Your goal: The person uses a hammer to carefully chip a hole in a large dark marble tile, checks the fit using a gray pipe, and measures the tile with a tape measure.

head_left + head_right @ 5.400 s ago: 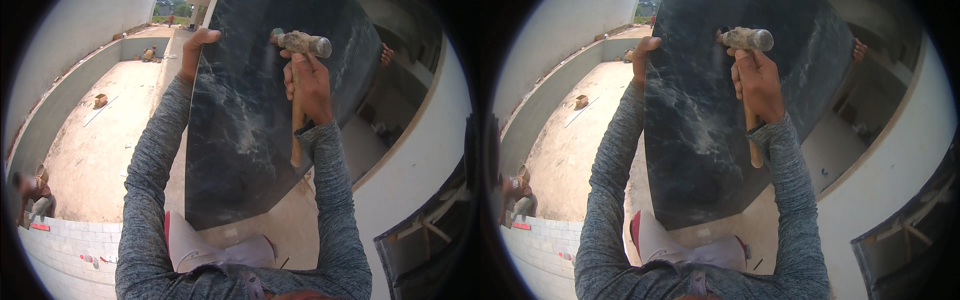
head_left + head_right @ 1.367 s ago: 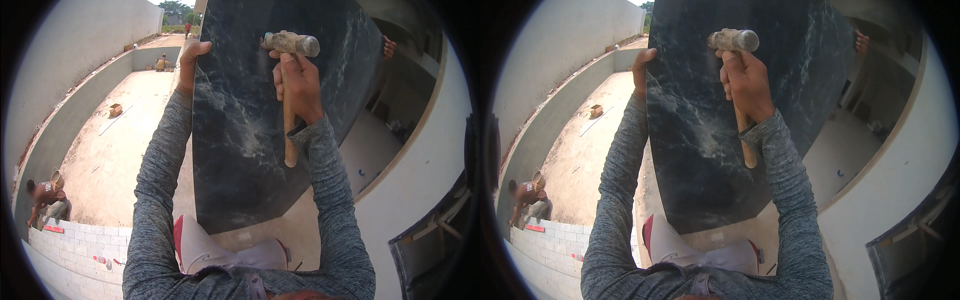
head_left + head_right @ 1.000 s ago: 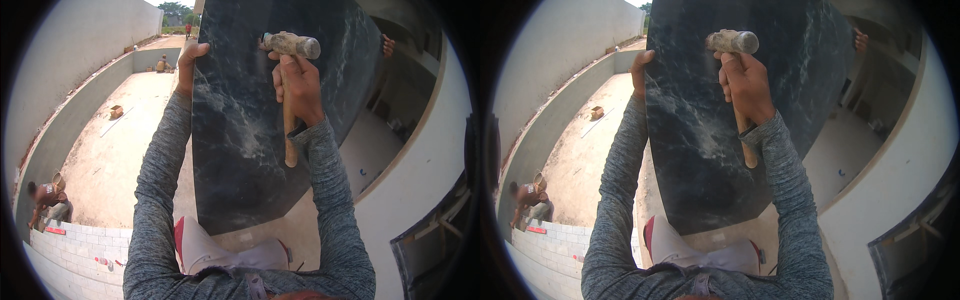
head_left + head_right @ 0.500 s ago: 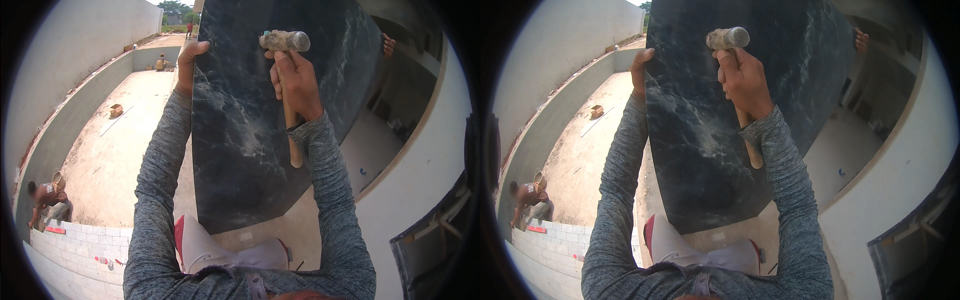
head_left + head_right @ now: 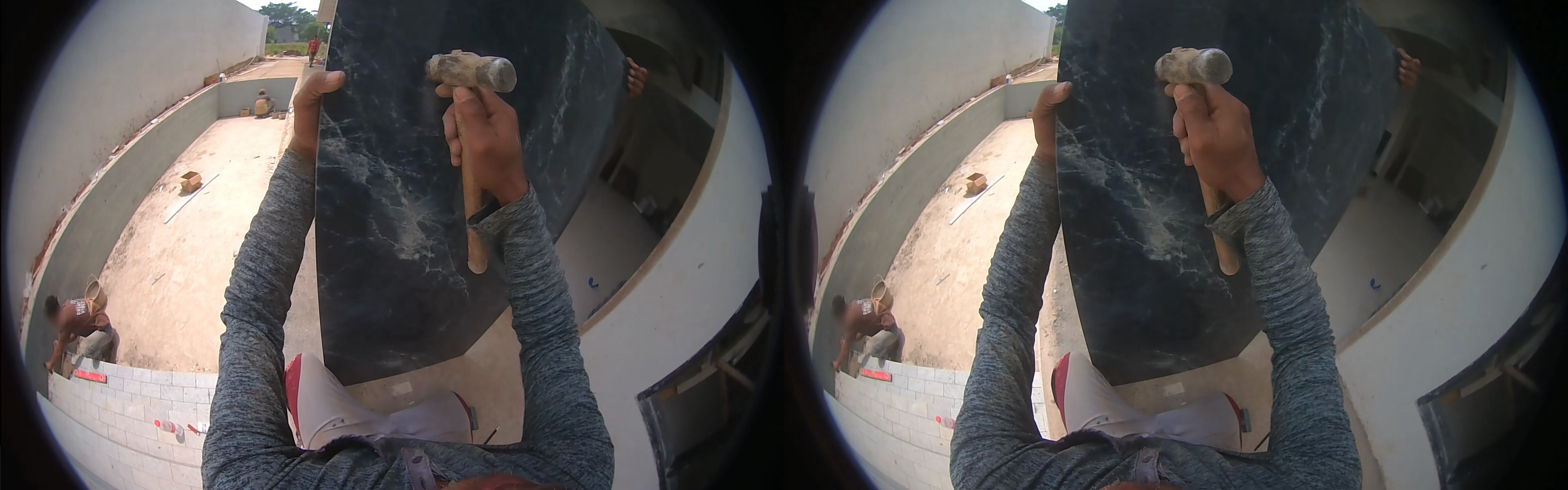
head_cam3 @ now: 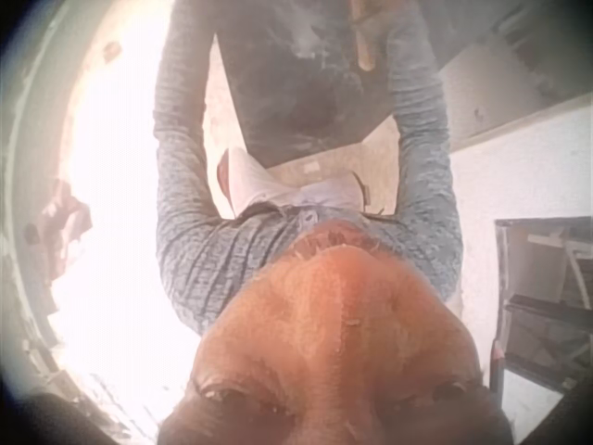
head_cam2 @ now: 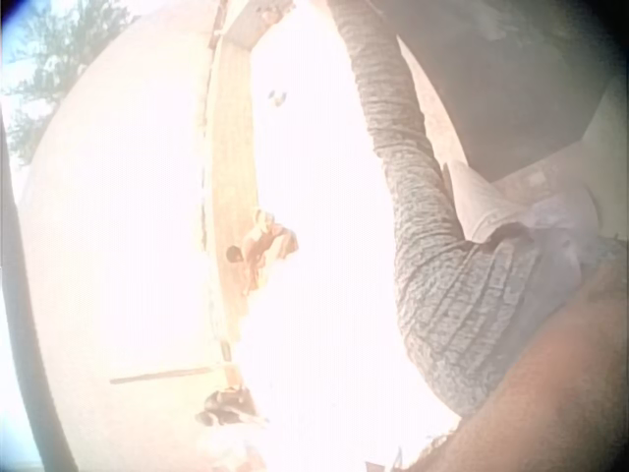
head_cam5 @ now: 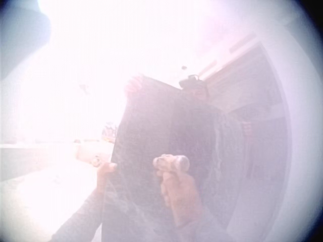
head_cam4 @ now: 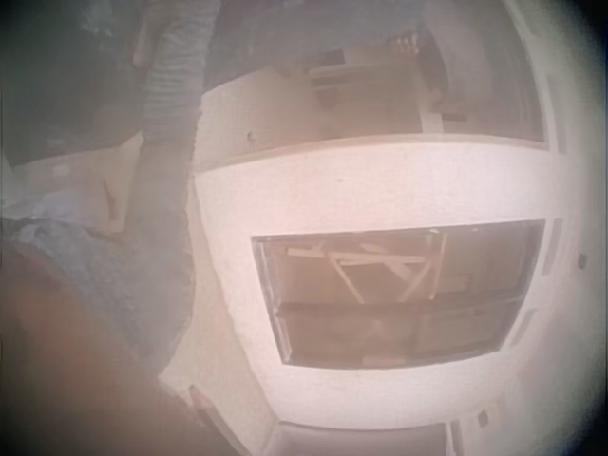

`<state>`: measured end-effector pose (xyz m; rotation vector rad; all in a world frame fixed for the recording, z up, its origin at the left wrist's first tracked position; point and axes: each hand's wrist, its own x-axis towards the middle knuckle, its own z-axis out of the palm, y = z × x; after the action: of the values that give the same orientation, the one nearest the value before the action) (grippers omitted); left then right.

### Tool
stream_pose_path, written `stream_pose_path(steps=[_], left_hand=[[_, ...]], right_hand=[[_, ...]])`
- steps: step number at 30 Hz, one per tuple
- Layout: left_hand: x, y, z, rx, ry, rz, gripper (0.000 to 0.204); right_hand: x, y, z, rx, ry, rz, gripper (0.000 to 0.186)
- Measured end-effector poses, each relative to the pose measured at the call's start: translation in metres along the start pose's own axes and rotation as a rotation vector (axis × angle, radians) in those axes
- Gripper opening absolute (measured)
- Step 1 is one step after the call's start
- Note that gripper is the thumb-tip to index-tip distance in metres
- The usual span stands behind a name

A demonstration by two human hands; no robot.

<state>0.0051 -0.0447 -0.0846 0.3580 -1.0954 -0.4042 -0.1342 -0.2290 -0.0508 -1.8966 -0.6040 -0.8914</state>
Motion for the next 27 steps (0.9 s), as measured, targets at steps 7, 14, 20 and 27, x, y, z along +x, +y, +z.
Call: stream_pose_path(steps=[7, 14, 20, 27], left_hand=[[0.002, -0.002, 0.002, 0.044, 0.067, 0.017, 0.046], [0.002, 0.002, 0.001, 0.024, 0.024, 0.008, 0.047], [0.000, 0.002, 0.000, 0.031, 0.044, 0.008, 0.047], [0.003, -0.004, 0.003, -0.006, 0.045, 0.023, 0.049]], right_hand=[[0.000, 0.003, -0.002, 0.010, -0.011, 0.003, 0.033], [0.001, 0.000, 0.003, 0.020, 0.005, -0.013, 0.034], [-0.003, -0.005, 0.004, 0.110, 0.042, -0.040, 0.035], [0.002, -0.002, 0.005, 0.009, 0.006, 0.017, 0.035]])
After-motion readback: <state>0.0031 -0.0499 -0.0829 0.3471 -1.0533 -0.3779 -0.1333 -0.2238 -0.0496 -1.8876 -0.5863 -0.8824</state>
